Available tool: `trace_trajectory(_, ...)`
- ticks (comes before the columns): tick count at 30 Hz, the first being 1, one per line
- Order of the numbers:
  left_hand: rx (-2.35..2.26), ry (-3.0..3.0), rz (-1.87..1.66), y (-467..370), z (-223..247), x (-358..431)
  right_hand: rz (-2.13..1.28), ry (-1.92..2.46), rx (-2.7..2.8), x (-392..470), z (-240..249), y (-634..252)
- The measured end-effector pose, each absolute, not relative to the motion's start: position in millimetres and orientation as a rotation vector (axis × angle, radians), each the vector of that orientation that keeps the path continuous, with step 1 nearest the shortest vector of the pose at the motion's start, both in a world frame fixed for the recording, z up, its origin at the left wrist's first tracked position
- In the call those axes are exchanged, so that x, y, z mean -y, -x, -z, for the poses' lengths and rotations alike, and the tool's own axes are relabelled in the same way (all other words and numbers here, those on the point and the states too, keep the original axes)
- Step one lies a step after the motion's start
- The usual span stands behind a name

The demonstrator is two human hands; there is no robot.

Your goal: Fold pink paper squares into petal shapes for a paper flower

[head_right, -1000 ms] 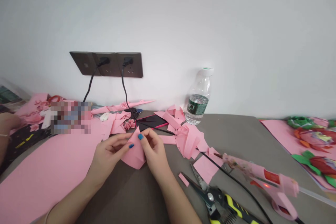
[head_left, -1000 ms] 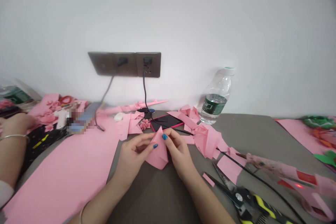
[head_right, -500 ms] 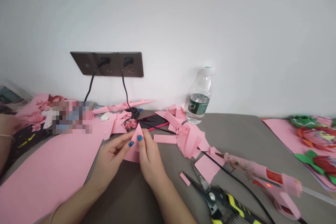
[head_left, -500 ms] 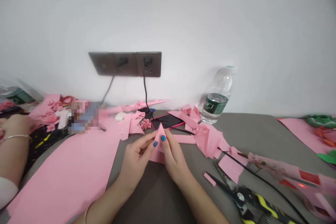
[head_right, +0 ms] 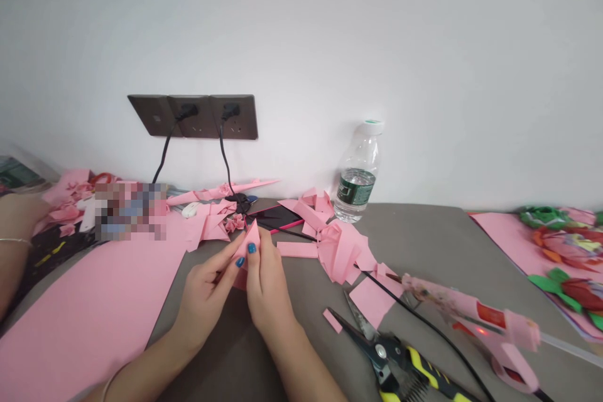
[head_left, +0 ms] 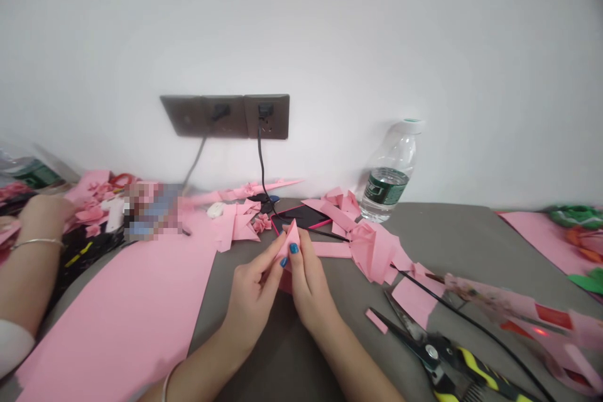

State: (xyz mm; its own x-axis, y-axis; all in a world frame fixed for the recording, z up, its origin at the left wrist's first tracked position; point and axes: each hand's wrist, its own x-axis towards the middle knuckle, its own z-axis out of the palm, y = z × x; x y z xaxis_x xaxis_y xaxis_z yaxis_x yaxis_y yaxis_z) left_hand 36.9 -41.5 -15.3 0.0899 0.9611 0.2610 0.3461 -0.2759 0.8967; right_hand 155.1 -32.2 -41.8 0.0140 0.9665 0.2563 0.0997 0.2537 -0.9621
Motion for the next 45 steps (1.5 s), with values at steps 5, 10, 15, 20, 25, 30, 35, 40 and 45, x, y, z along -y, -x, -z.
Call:
trace_trajectory(5,-1.317,-1.727,-1.180,-37,15,43,-0.903,1.116,1.424,32,45,-155)
trace_trajectory(10,-1.320,-1.734,-1.186,-37,15,44,-0.883,1.151,1.444,33,48,-155)
trace_trajectory(15,-1.316,-1.771,-1.172,-35,16,43,-0.881,1.114,1.453,32,47,-156)
trace_trajectory(20,-1.249,-1.835,-1.174,-33,16,42,-1.016,0.949,1.382,29,39,-160)
trace_trajectory(25,-1.191,-1.821,-1.117,-33,14,43,-1.151,0.846,1.281,26,30,-168)
trace_trajectory(30,-1.175,-1.788,-1.072,-32,15,43,-1.150,0.820,1.224,25,28,-169)
trace_trajectory(35,-1.169,-1.818,-1.064,-34,13,43,-1.178,0.802,1.155,24,32,-170)
trace_trajectory(40,-1.174,-1.867,-1.042,-34,12,43,-1.234,0.779,1.068,24,36,-169)
trace_trajectory(45,-1.174,-1.934,-1.010,-33,14,45,-1.304,0.755,0.970,24,36,-167)
